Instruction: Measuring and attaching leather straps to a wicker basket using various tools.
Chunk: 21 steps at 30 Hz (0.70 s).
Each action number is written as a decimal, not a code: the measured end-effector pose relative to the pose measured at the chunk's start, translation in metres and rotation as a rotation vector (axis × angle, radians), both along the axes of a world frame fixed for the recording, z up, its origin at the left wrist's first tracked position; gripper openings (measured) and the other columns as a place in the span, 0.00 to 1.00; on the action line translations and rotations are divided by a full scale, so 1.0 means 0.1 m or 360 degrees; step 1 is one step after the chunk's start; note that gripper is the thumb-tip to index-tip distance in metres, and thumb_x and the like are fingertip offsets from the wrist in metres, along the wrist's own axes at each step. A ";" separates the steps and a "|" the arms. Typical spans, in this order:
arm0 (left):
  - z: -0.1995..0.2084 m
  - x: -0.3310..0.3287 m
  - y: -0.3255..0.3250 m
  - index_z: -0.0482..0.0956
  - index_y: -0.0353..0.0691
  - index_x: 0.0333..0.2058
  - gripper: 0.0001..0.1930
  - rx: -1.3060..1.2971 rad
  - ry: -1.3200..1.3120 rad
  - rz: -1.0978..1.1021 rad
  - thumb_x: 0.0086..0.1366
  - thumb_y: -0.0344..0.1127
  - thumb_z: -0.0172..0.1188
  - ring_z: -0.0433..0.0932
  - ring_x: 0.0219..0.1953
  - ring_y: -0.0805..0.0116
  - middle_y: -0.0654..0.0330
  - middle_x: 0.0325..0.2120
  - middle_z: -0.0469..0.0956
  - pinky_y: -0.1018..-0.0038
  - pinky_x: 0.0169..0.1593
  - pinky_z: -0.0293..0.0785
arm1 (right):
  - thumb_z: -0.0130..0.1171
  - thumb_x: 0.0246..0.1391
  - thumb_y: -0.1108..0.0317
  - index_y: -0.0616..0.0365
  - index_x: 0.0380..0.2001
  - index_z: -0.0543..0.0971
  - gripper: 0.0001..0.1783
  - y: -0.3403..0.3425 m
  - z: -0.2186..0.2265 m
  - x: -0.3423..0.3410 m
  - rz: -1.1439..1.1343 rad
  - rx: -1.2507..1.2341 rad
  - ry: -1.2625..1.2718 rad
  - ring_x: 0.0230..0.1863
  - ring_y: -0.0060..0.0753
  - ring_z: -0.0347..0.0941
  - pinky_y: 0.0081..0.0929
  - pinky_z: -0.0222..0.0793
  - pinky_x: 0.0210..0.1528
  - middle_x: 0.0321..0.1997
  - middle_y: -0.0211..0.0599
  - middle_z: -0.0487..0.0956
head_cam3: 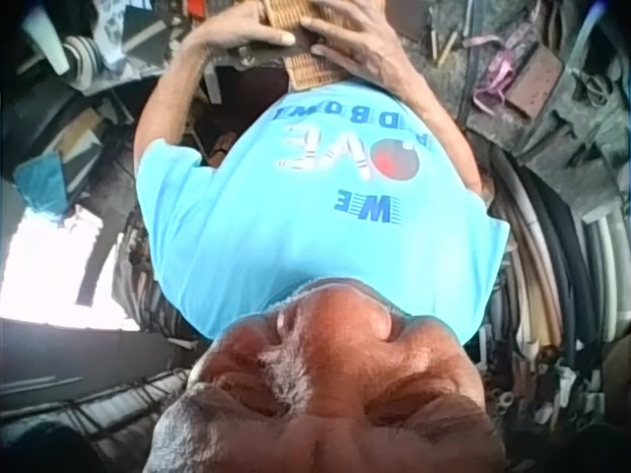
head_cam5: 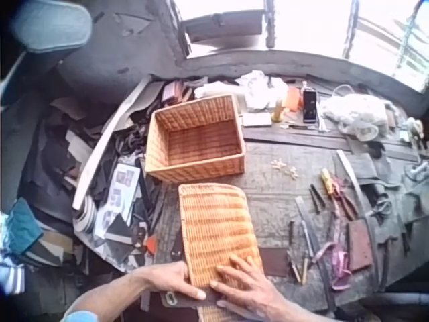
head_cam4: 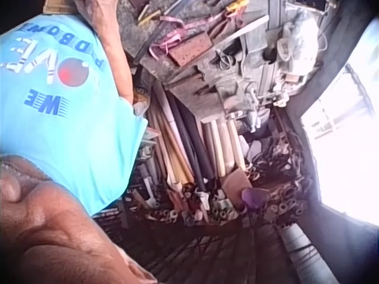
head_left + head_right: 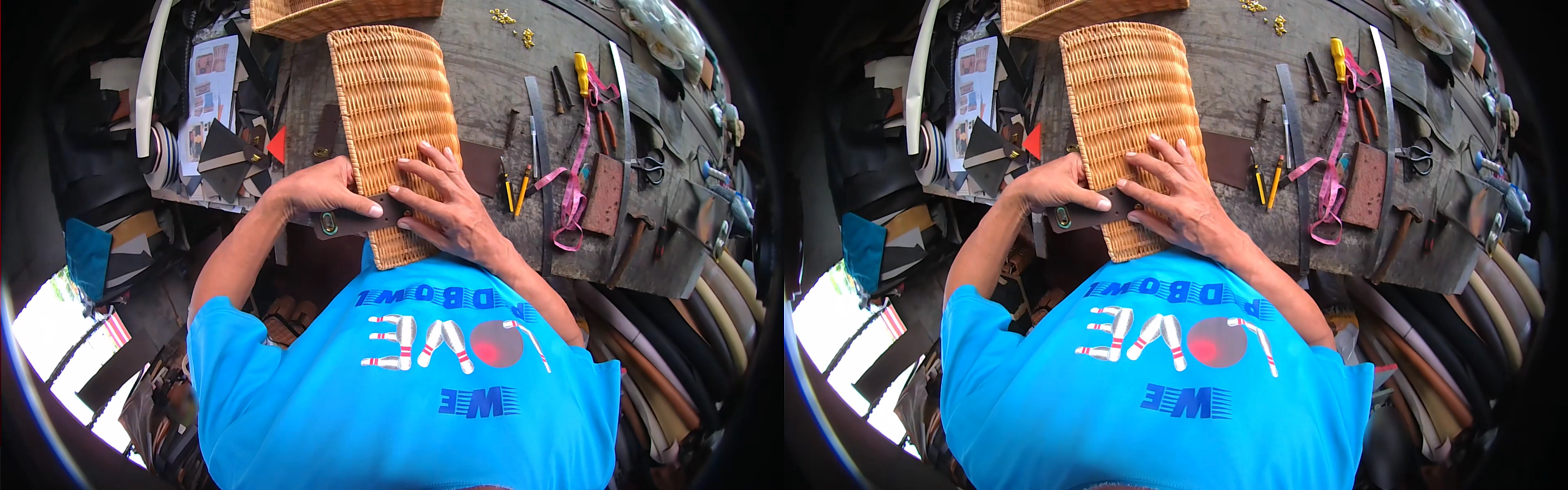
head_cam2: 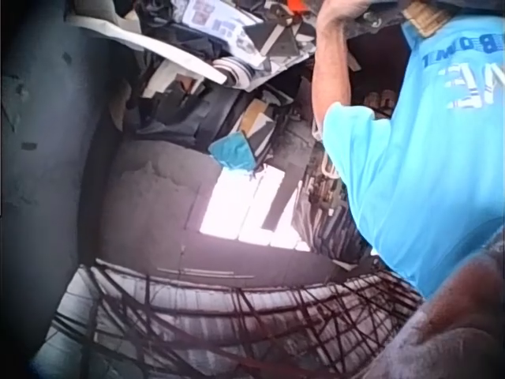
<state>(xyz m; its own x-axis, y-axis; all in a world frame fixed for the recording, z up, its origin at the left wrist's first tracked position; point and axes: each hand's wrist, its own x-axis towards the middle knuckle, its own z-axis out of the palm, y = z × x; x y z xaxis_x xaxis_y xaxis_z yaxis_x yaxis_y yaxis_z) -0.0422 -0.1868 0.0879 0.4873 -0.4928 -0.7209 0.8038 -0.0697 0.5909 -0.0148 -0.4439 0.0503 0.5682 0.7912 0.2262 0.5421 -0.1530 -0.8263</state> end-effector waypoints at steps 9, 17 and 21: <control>-0.05 0.02 0.02 0.72 0.32 0.57 0.32 0.0090 -0.0103 -0.0146 0.55 0.32 0.72 0.78 0.48 0.71 0.58 0.48 0.80 0.72 0.54 0.73 | 0.67 0.53 0.59 0.52 0.68 0.62 0.41 -0.40 -0.21 -0.07 -0.0448 -0.0057 0.0361 0.73 0.51 0.52 0.50 0.52 0.71 0.69 0.45 0.62; -0.26 -0.14 0.22 0.72 0.30 0.56 0.31 0.0075 -0.0202 -0.0133 0.53 0.30 0.71 0.78 0.49 0.68 0.56 0.48 0.79 0.71 0.56 0.71 | 0.59 0.61 0.51 0.57 0.68 0.60 0.39 -0.63 -0.49 -0.55 -0.0543 -0.0228 0.1183 0.67 0.45 0.63 0.42 0.66 0.63 0.67 0.48 0.65; -0.21 -0.31 0.27 0.79 0.30 0.50 0.25 0.0001 -0.0448 -0.0044 0.54 0.33 0.72 0.80 0.43 0.70 0.57 0.42 0.83 0.74 0.51 0.74 | 0.61 0.59 0.55 0.59 0.65 0.63 0.36 -0.50 -0.17 -0.60 -0.0581 -0.0328 0.0950 0.66 0.48 0.64 0.41 0.67 0.62 0.64 0.50 0.68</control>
<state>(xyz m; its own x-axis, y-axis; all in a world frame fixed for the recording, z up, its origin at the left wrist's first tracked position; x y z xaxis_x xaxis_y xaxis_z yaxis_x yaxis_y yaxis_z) -0.0729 -0.1599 0.0667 0.6545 -0.5085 -0.5595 0.6060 -0.0898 0.7904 -0.0747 -0.4934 0.0337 0.7840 0.5209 -0.3376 -0.1072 -0.4222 -0.9002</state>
